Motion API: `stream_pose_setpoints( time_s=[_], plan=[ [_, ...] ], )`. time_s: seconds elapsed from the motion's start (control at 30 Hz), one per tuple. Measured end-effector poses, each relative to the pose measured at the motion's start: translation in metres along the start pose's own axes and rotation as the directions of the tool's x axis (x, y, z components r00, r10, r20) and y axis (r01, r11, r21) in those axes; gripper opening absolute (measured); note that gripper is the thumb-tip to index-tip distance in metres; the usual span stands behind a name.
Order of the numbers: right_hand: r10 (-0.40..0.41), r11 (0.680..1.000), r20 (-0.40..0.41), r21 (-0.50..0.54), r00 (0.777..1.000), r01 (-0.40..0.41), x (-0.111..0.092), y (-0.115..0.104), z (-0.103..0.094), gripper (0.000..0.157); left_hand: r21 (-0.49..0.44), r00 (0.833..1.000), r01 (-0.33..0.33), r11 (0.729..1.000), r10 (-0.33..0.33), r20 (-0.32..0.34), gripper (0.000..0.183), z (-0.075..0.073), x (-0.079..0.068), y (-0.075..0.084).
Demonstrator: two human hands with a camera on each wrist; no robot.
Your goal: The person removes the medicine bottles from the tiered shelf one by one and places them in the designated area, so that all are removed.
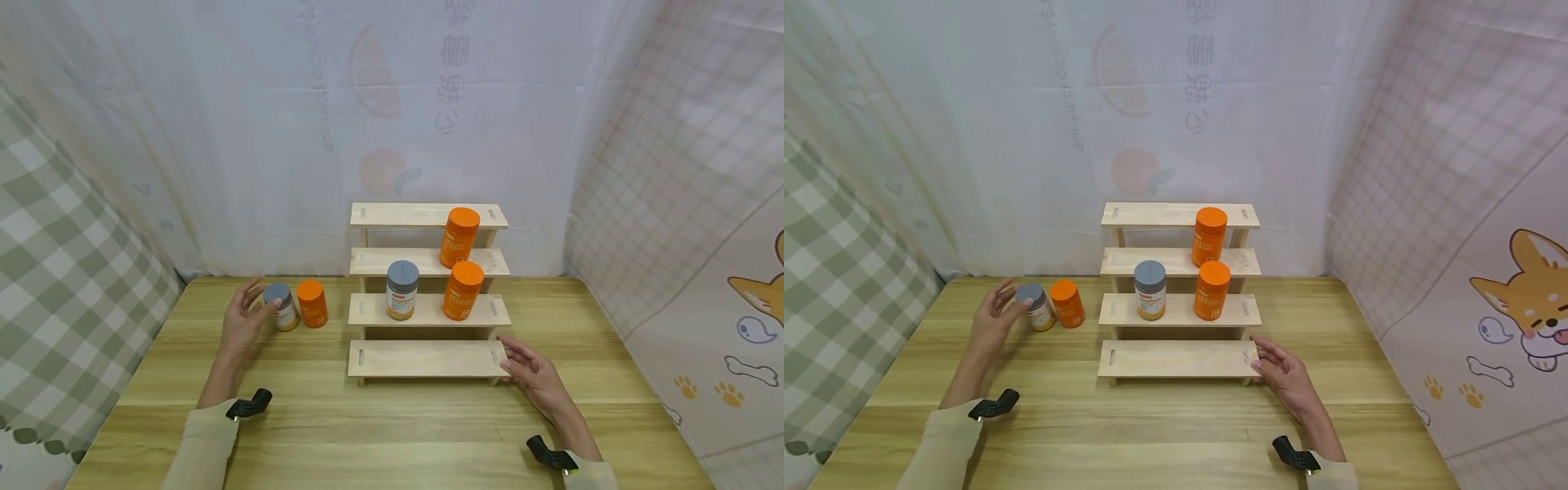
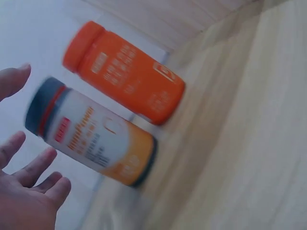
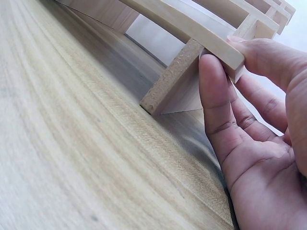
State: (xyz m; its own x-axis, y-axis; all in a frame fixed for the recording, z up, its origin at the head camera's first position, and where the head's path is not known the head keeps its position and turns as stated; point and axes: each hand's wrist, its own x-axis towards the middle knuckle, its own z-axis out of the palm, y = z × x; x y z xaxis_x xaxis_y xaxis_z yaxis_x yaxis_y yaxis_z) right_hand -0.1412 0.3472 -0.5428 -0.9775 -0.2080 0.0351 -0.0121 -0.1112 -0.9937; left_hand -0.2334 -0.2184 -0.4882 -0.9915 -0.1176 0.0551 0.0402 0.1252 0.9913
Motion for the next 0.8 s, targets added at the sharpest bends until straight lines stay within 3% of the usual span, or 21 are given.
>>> stream_pose_setpoints(
  time_s=[0.3, 0.53, 0.8],
  plan=[
    [-0.029, 0.999, 0.032, 0.026, 0.999, 0.029, -0.002, 0.000, -0.001, 0.050, 0.004, 0.988, -0.150, 0.989, 0.150, -0.043, 0.069, 0.005, -0.002, 0.030],
    [-0.032, 0.999, 0.032, 0.028, 0.999, 0.031, -0.002, 0.000, -0.001, 0.051, 0.000, 0.964, -0.265, 0.964, 0.265, -0.009, 0.066, 0.015, -0.003, 0.051],
    [-0.016, 1.000, 0.010, -0.010, 1.000, 0.016, -0.001, 0.000, 0.000, 0.053, -0.016, 0.945, -0.322, 0.947, 0.322, 0.061, 0.066, 0.030, -0.005, 0.073]
  ],
)
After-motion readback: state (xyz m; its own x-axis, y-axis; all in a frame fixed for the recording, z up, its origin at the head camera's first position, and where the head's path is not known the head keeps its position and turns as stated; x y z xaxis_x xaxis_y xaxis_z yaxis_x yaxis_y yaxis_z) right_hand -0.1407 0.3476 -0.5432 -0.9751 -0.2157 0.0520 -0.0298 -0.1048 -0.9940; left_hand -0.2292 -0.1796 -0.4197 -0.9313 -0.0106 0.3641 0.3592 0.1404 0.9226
